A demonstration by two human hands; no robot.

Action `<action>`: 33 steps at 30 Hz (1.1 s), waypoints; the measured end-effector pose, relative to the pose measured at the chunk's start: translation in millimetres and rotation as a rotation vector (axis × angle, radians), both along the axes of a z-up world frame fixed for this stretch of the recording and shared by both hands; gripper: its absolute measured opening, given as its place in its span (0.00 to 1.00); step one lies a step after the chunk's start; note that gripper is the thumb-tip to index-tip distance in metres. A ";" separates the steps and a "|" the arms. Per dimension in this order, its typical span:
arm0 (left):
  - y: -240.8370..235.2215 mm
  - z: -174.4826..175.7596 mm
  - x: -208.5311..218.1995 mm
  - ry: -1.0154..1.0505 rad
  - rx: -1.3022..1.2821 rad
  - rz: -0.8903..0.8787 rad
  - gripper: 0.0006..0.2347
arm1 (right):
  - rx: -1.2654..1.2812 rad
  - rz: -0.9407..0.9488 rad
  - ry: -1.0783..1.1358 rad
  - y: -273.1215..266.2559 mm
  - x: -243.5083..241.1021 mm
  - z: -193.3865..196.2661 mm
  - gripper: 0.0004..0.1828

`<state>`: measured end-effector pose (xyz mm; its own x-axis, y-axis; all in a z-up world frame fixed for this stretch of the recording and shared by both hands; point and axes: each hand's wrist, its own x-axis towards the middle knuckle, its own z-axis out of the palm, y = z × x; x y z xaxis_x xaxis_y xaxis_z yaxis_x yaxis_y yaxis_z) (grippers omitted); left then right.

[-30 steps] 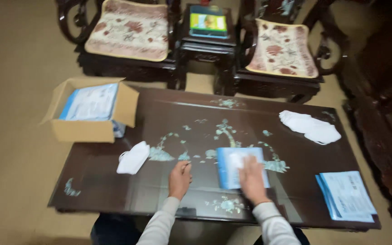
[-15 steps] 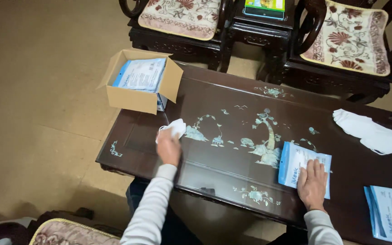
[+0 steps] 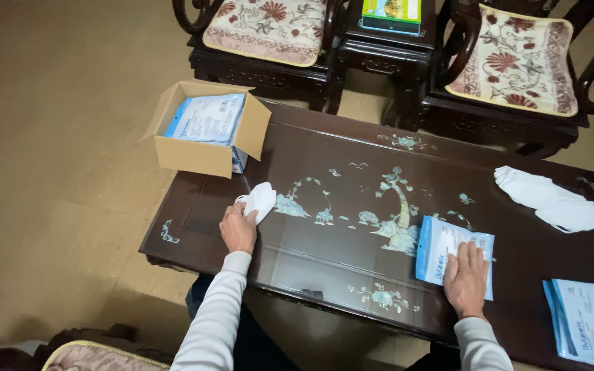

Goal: Packing face masks and paper inserts into blue envelopes

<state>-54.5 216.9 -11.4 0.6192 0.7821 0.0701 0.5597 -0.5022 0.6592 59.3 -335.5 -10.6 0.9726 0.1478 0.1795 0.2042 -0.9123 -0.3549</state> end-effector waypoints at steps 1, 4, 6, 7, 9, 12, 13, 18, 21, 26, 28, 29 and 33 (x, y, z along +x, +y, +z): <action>-5.4 9.3 -1.2 -0.002 -0.005 -0.011 0.11 | -0.005 -0.011 -0.002 -3.3 3.9 -8.9 0.34; -35.3 41.3 0.6 -0.462 0.059 -0.077 0.03 | -0.069 0.042 -0.195 -10.2 7.2 -27.6 0.31; -68.3 74.0 2.9 -0.501 -0.303 -0.059 0.04 | -0.142 -0.058 -0.112 -3.4 0.3 -17.7 0.29; -81.9 60.3 12.0 -0.500 -0.313 -0.068 0.04 | -0.150 -0.068 -0.111 -4.7 1.3 -18.2 0.29; -108.1 34.8 28.2 -0.280 -0.433 -0.169 0.09 | -0.125 -0.049 -0.107 -5.5 3.5 -17.9 0.29; -168.7 25.5 40.9 -0.259 -0.803 -0.148 0.11 | -0.123 -0.045 -0.136 -4.6 0.0 -15.1 0.29; -177.3 10.7 46.4 -0.256 -0.809 -0.155 0.11 | -0.128 -0.053 -0.134 -5.0 0.3 -14.7 0.29; -194.3 21.1 49.4 -0.421 -1.277 -0.168 0.11 | -0.009 -0.067 -0.184 1.6 -4.2 -3.4 0.32; -184.4 4.5 46.4 -0.376 -1.321 -0.277 0.10 | 0.069 -0.060 -0.385 7.8 -5.0 -0.1 0.37; -190.4 37.0 37.5 -0.256 -1.311 -0.387 0.08 | 0.732 -0.116 0.211 119.4 -43.7 118.4 0.29; -194.2 39.0 39.5 -0.230 -1.321 -0.433 0.09 | 0.944 -0.054 0.411 150.2 -40.2 112.9 0.26; -194.8 39.8 42.3 -0.228 -1.327 -0.387 0.12 | 1.144 -0.081 0.573 162.6 -32.3 86.8 0.16; -199.1 54.0 49.3 -0.165 -1.433 -0.255 0.16 | 1.182 -0.292 0.774 200.7 -11.8 32.0 0.09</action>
